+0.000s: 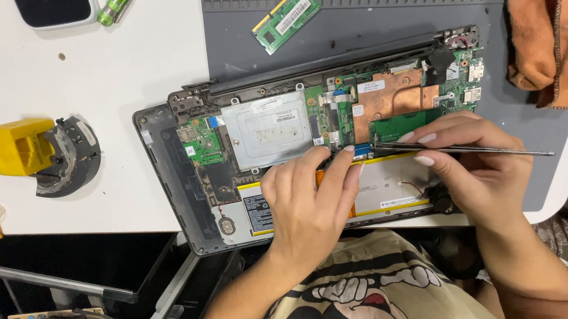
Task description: The person places a motherboard into the bottom case of a disassembled laptop. They then use tweezers to connect a small blue ribbon cable to the motherboard.
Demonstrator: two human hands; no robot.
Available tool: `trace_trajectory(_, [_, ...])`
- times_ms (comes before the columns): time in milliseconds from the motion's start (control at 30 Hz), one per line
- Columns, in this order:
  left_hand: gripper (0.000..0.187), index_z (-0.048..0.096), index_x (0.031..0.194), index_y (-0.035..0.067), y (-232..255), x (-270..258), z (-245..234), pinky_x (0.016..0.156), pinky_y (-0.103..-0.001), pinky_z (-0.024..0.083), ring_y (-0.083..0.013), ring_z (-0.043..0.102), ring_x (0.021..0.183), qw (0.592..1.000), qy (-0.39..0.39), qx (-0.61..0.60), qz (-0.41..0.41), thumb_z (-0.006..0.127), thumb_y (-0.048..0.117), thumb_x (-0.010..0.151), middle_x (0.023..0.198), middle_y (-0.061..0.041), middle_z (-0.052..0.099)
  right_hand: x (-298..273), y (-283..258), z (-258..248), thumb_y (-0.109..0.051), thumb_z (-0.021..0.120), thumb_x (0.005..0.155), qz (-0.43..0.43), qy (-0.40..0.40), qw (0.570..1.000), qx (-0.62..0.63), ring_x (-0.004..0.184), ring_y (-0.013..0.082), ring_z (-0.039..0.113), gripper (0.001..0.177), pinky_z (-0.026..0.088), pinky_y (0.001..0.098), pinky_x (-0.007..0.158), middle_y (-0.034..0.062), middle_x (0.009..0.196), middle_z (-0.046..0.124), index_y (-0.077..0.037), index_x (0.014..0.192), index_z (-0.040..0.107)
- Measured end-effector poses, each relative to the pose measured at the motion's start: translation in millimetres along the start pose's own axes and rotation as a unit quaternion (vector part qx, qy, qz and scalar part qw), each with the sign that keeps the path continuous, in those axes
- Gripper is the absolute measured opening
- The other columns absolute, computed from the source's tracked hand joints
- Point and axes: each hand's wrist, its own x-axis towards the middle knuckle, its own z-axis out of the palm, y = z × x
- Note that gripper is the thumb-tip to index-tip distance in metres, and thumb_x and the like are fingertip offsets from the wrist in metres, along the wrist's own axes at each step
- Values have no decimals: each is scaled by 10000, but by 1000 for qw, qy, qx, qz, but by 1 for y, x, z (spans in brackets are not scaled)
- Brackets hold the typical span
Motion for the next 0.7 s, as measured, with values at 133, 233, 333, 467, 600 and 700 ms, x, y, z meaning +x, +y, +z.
trace_trajectory(133, [199, 711, 1185, 159, 0, 1, -2, 939, -390, 402, -239, 601, 1006, 1000, -6, -19, -8, 773, 277, 1037, 1182, -46, 633, -1, 0, 0, 20, 704, 967, 3, 4, 1000, -8, 1025, 340, 740, 103, 588, 371, 959, 258, 1031, 715, 45, 998, 609])
trace_trajectory(233, [185, 713, 1177, 163, 0, 2, -3, 936, -385, 388, -235, 607, 1004, 1000, -4, -23, -6, 778, 263, 1036, 1169, -42, 634, 0, -2, 0, 19, 699, 969, 13, 1, 1000, -3, 1007, 325, 737, 90, 587, 361, 956, 270, 1031, 724, 41, 992, 614])
trace_trajectory(333, [192, 710, 1176, 171, -1, 0, -1, 936, -389, 400, -234, 599, 1003, 1000, -5, -21, -1, 799, 254, 1029, 1176, -48, 624, -2, 0, 0, 29, 697, 968, 22, 5, 1000, 6, 1004, 323, 737, 83, 585, 356, 956, 270, 1033, 720, 37, 990, 617])
trace_trajectory(467, [198, 707, 1187, 165, -1, -1, -2, 935, -390, 391, -245, 598, 1001, 1000, -6, -31, 1, 803, 234, 1029, 1175, -59, 625, -2, 0, 1, 26, 708, 964, 18, 10, 1000, 4, 1012, 328, 738, 94, 587, 362, 969, 266, 1035, 720, 41, 989, 619])
trace_trajectory(600, [201, 708, 1184, 168, -2, -1, -2, 933, -391, 392, -244, 606, 989, 999, -5, -36, 2, 815, 216, 1021, 1163, -52, 629, -4, 3, 1, 42, 710, 967, 17, 17, 1000, 4, 1010, 325, 738, 89, 582, 352, 949, 242, 1006, 717, 36, 969, 621])
trace_trajectory(700, [217, 707, 1193, 161, -2, 0, -3, 933, -392, 392, -244, 611, 986, 999, -7, -41, 7, 826, 201, 1016, 1159, -56, 630, -7, 9, 0, 37, 725, 963, 14, 24, 1000, 9, 1003, 317, 733, 104, 594, 351, 936, 231, 1008, 718, 25, 971, 622])
